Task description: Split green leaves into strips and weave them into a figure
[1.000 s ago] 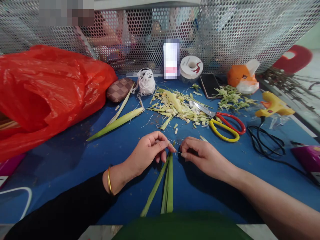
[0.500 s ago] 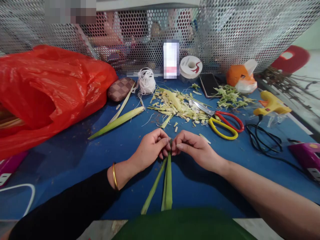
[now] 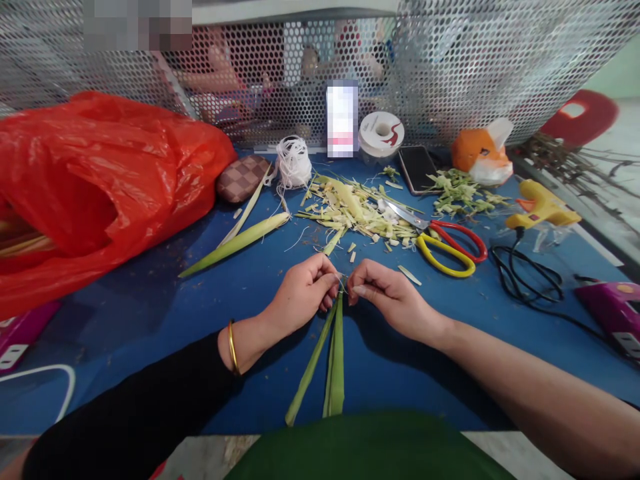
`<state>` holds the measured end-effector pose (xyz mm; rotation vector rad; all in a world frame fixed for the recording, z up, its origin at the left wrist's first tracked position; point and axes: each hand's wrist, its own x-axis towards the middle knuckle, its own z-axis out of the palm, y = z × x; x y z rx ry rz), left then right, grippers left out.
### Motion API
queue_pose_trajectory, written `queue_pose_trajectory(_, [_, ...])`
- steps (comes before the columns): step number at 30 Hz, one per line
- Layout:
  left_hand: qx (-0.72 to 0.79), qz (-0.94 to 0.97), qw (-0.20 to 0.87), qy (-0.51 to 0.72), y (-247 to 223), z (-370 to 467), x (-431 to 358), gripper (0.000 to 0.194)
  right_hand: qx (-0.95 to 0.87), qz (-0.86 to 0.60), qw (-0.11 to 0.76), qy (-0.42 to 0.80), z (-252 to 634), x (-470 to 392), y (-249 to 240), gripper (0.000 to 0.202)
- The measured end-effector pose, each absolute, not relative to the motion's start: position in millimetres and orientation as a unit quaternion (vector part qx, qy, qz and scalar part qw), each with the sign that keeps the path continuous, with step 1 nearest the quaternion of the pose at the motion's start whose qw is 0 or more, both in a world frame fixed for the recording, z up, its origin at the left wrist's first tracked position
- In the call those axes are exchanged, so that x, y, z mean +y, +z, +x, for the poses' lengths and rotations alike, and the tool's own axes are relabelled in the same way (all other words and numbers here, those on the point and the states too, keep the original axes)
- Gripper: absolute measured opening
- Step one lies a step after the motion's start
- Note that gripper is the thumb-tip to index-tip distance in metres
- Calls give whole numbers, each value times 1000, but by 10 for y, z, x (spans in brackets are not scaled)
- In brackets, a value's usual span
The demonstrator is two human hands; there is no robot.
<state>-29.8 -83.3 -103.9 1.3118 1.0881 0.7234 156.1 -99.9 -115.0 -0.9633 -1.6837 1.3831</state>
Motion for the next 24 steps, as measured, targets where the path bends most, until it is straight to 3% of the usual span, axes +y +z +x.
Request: queue_pose_trajectory(24, [497,496,626,339,-946,-260,-849,19,-623,-393,382,557,1518,-963,-1095,19])
